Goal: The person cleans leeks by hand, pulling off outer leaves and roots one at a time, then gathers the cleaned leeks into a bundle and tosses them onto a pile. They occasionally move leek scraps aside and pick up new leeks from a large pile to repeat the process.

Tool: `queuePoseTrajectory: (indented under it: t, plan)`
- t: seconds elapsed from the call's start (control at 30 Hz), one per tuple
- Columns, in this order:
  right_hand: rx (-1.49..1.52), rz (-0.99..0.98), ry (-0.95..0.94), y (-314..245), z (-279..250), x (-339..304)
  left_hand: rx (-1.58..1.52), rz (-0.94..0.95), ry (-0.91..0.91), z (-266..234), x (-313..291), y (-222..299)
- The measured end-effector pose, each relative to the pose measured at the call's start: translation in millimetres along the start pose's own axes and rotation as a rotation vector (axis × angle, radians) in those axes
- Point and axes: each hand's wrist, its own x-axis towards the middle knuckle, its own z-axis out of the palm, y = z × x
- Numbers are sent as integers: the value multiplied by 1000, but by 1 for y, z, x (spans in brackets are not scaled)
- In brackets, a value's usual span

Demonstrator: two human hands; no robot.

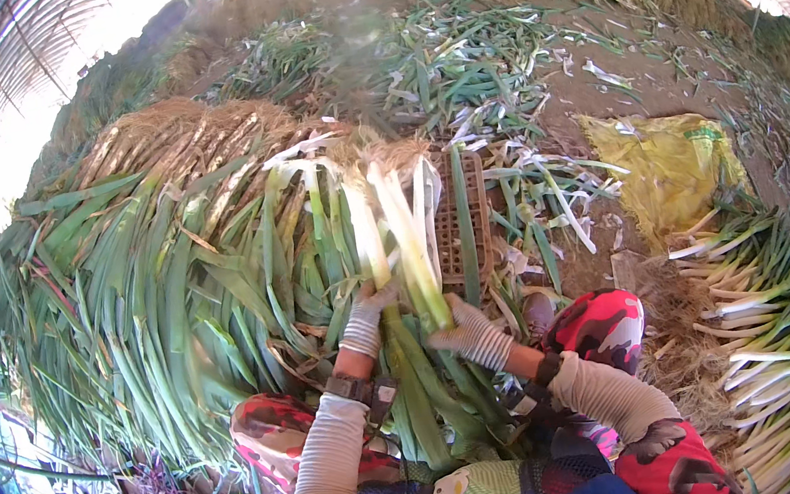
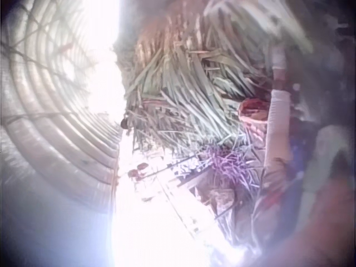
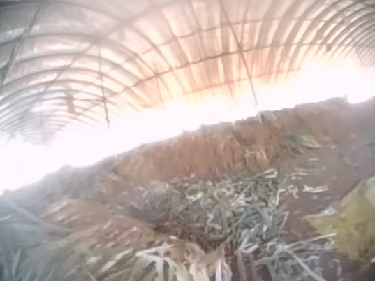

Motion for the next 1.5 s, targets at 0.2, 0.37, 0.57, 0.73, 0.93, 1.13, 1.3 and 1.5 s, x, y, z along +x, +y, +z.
queuePoseTrajectory:
  t: [0.2,0.37,0.57,0.73,0.93,1.13,1.3,1.5]
  plan:
    - [-447,-65,-60,-24,24,-14,247,-73,-4,-2,35,-12]
    - [-551,-141,-278,-49,32,-19,361,-115,-168,-47,53,-37]
    - [-322,-135,-286,-41,-2,14,290,11,-188,-83,-12,58]
    - [-502,-124,-36,-33,-12,61,429,-131,-90,-98,-79,119]
    - [-928,-49,290,-82,-15,93,361,-25,-4,-83,-162,166]
    - [-676,-602,517,-153,-36,101,183,-42,-114,-101,-195,171]
    - [148,-652,-227,-165,-31,100,261,-13,-92,-78,-217,179]
    - [749,-350,-477,-153,-2,96,228,-18,-213,-73,-214,175]
